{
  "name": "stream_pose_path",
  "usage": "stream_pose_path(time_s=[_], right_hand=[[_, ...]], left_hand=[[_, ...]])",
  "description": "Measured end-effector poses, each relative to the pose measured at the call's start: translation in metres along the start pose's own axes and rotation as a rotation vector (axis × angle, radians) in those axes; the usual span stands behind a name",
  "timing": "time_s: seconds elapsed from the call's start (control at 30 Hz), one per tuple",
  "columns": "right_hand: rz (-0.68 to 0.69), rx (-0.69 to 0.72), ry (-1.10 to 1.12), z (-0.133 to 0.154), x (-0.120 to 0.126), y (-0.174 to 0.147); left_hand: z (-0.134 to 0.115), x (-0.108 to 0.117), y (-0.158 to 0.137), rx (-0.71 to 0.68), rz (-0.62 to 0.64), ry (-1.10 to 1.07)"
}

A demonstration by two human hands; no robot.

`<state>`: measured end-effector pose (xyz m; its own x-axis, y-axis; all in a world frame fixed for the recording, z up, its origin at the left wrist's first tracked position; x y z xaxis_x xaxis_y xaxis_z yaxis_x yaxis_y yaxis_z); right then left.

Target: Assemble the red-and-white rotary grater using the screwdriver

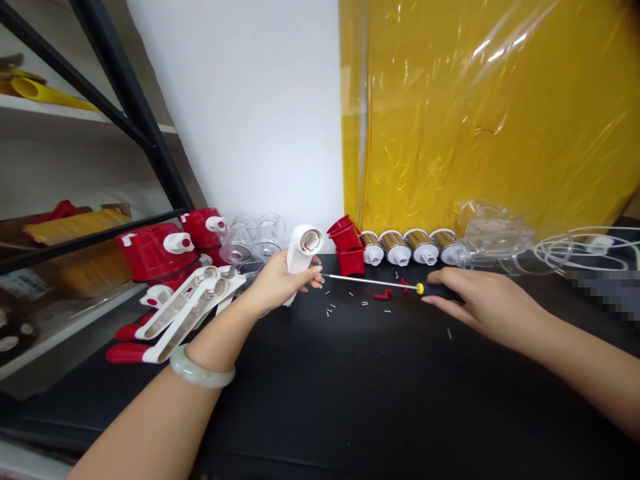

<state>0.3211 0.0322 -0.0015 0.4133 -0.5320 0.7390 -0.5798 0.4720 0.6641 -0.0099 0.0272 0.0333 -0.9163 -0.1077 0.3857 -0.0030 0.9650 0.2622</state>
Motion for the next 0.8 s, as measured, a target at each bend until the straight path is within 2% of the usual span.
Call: stream_pose_path(time_s=[0.5,0.8], right_hand=[[-0.029,0.015,0.011,0.0018,-0.0004,-0.0006],[-0.011,0.034,-0.020,0.0041,0.0002,0.0009]], left_hand=[[0.0097,-0.0006,0.0024,-0.004,0.032,0.005],[0.0055,-0.0016,-0.0002,0.010,0.062,0.020]])
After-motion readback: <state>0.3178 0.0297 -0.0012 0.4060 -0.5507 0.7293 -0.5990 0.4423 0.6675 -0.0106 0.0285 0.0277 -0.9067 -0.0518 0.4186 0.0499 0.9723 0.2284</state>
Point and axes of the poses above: each hand's wrist, its own y-axis towards the middle knuckle, its own x-axis out of the back of the hand, z = x × y, the point moved 3 cm from there along y, towards the middle knuckle, and after that the axes turned 6 degrees about -z, right-handed, at the moved point
